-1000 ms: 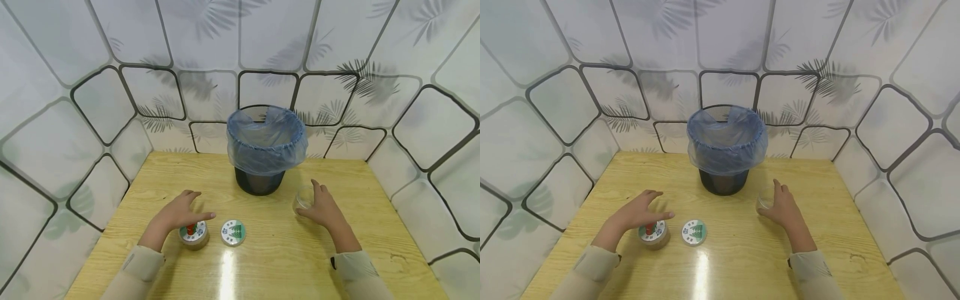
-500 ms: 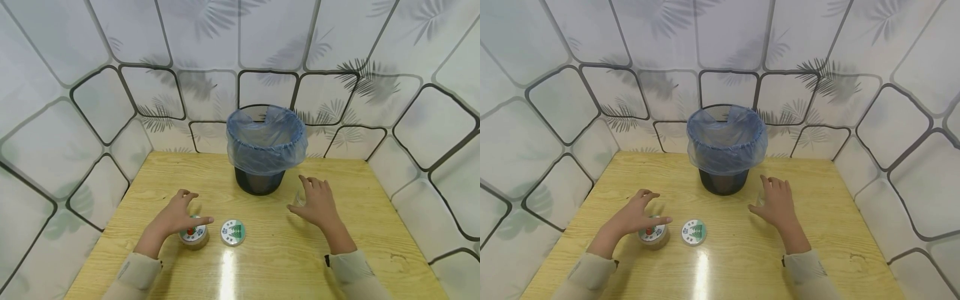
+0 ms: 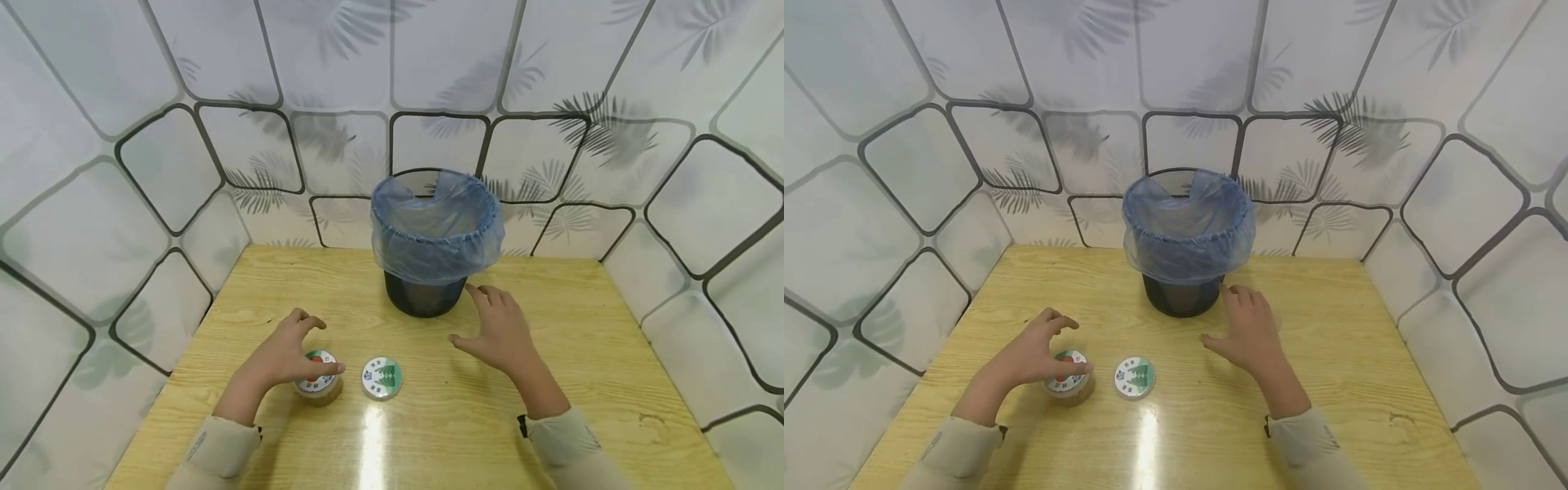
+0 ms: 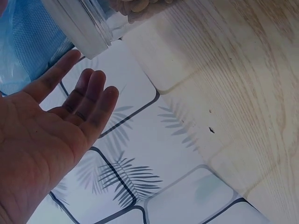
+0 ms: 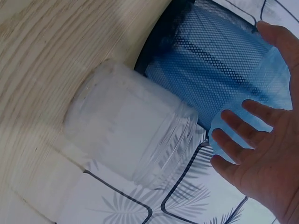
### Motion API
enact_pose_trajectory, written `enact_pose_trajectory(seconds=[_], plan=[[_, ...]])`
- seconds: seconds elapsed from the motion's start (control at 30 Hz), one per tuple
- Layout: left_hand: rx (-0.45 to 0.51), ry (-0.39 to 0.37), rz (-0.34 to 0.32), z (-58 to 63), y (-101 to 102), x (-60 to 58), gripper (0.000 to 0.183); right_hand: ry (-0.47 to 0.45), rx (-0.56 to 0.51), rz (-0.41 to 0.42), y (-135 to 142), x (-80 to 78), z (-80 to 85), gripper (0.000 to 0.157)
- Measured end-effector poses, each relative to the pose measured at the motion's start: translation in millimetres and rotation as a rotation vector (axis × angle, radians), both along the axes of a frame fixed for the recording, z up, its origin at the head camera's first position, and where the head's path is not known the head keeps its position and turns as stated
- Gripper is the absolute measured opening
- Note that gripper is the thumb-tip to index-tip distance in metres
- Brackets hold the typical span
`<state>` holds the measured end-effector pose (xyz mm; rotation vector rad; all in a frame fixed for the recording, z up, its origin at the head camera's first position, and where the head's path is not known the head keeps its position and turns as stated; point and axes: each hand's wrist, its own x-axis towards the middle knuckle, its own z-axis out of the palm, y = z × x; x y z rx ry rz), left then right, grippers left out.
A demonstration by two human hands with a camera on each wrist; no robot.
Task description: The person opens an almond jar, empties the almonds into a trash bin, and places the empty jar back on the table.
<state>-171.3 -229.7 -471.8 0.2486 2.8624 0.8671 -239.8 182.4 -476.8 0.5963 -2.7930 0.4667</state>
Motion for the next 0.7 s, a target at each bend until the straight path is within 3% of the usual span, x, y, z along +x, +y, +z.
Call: enact_pose_trajectory(seconds=[0.53, 0.7], plan=[[0.022, 0.027, -0.073, -3.0, 3, 7.9, 0.074, 0.047, 0.036, 0.155, -38, 5.7, -5.9, 0.103], [0.029, 0.022, -0.077, -4.6, 4, 8.8, 0.072, -0.011, 0.002, 0.204, -53, 8.5, -7.2, 0.105]])
